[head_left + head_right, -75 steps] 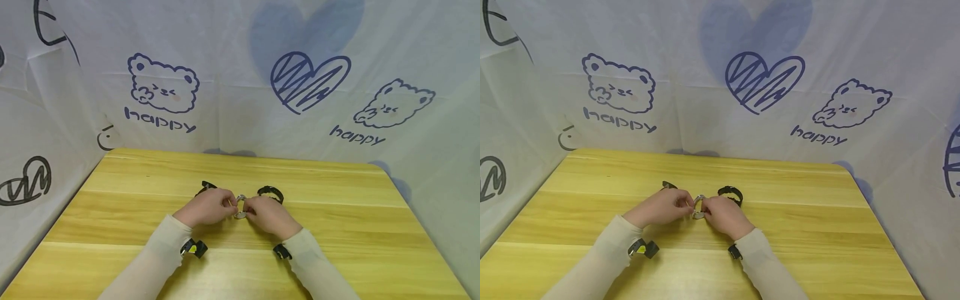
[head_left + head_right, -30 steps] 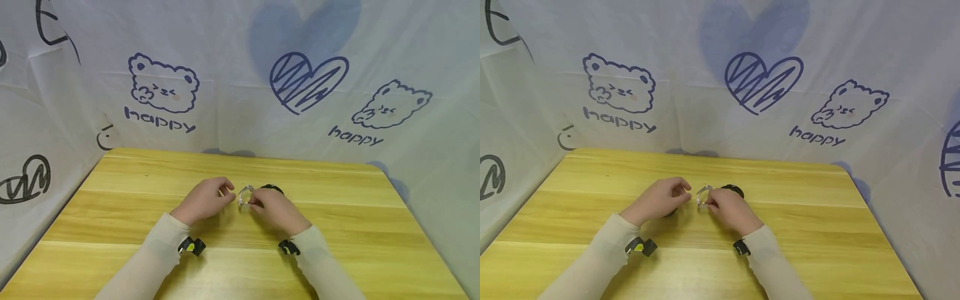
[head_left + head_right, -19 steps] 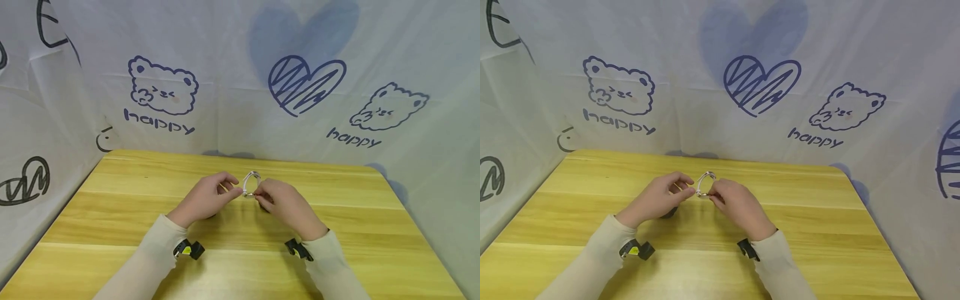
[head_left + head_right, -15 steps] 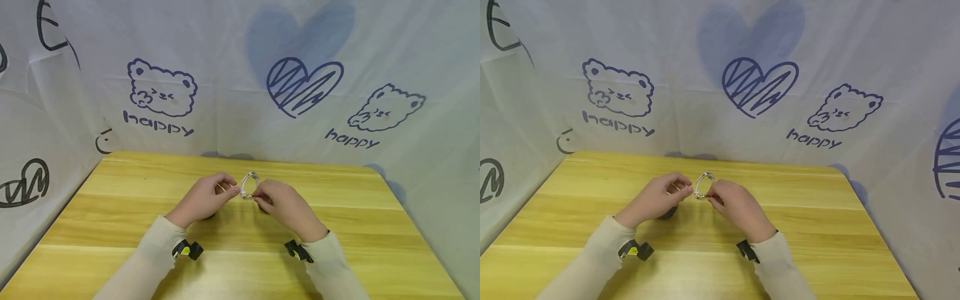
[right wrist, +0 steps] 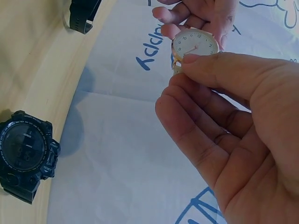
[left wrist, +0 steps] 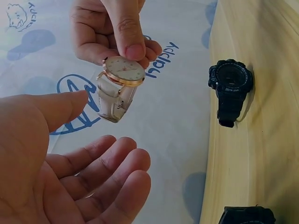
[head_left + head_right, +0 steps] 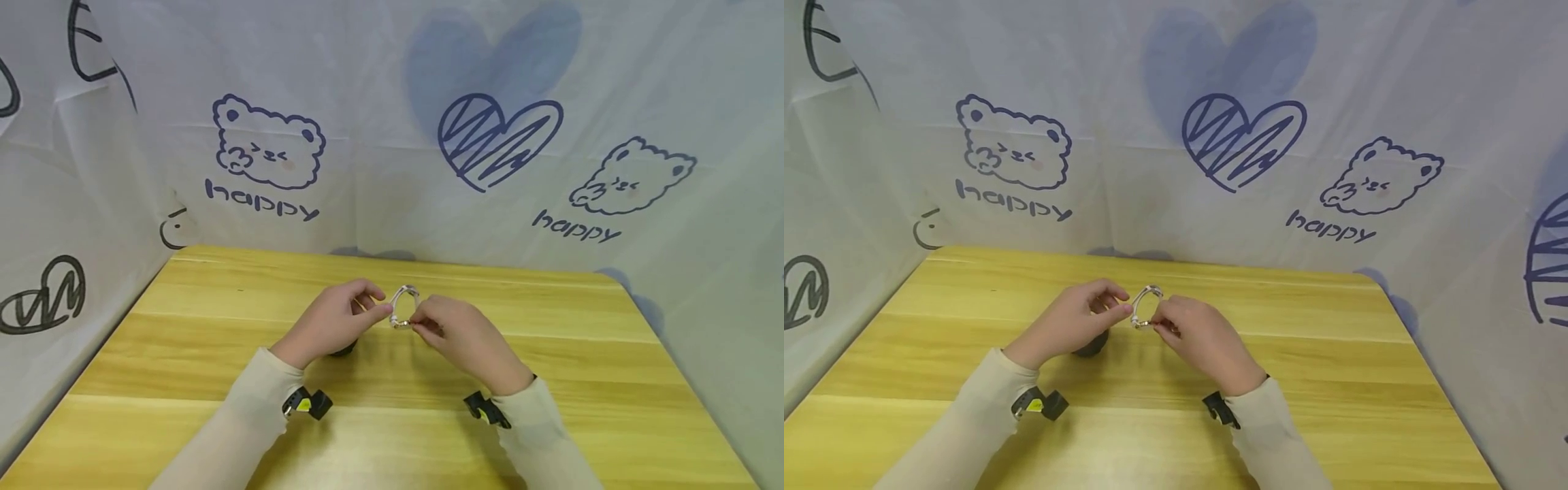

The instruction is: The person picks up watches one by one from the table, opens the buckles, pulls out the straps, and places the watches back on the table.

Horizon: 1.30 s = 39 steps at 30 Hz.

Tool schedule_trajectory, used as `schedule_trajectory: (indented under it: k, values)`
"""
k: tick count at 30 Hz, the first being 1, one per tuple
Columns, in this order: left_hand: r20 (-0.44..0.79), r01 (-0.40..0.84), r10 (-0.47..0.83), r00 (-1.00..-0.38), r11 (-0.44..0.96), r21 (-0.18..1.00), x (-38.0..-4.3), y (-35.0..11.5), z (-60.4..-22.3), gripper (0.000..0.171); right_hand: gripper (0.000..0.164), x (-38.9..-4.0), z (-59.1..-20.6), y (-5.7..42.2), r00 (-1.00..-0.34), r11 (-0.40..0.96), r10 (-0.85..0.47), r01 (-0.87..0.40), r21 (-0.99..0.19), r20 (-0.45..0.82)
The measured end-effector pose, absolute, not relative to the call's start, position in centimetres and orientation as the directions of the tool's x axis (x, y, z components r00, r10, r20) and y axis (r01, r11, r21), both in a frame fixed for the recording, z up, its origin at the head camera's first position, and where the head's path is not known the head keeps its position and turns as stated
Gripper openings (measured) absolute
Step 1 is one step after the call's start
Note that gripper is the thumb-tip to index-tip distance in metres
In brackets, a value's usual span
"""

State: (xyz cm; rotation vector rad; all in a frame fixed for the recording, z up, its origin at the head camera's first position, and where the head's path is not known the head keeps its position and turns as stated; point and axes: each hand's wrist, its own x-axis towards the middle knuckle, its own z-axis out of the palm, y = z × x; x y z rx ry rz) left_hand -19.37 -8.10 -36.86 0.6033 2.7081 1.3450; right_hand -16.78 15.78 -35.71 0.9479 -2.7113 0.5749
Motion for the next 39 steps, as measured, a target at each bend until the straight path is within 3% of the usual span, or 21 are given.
schedule_trajectory:
  k: [17, 25, 35, 39]
  values:
    - [0.133, 0.354, 0.385, -0.913, 0.588, 0.727, -19.33, -8.42, -36.85, 0.031, 0.007, -16.78, -35.47, 15.64, -0.71, 0.671, -0.614, -0.7, -0.244, 0.345]
    - [0.119, 0.341, 0.397, -0.91, 0.552, 0.761, -19.3, -8.37, -36.86, 0.031, 0.009, -16.67, -35.39, 15.77, -0.688, 0.648, -0.633, -0.722, -0.244, 0.355]
    - [0.079, 0.292, 0.432, -0.898, 0.452, 0.843, -19.37, -8.35, -36.86, 0.017, 0.011, -16.45, -35.53, 15.62, -0.676, 0.63, -0.645, -0.734, -0.253, 0.355]
    - [0.066, 0.252, 0.429, -0.901, 0.395, 0.883, -19.21, -8.47, -36.37, 0.017, 0.016, -16.33, -35.47, 15.7, -0.712, 0.635, -0.611, -0.702, -0.323, 0.347]
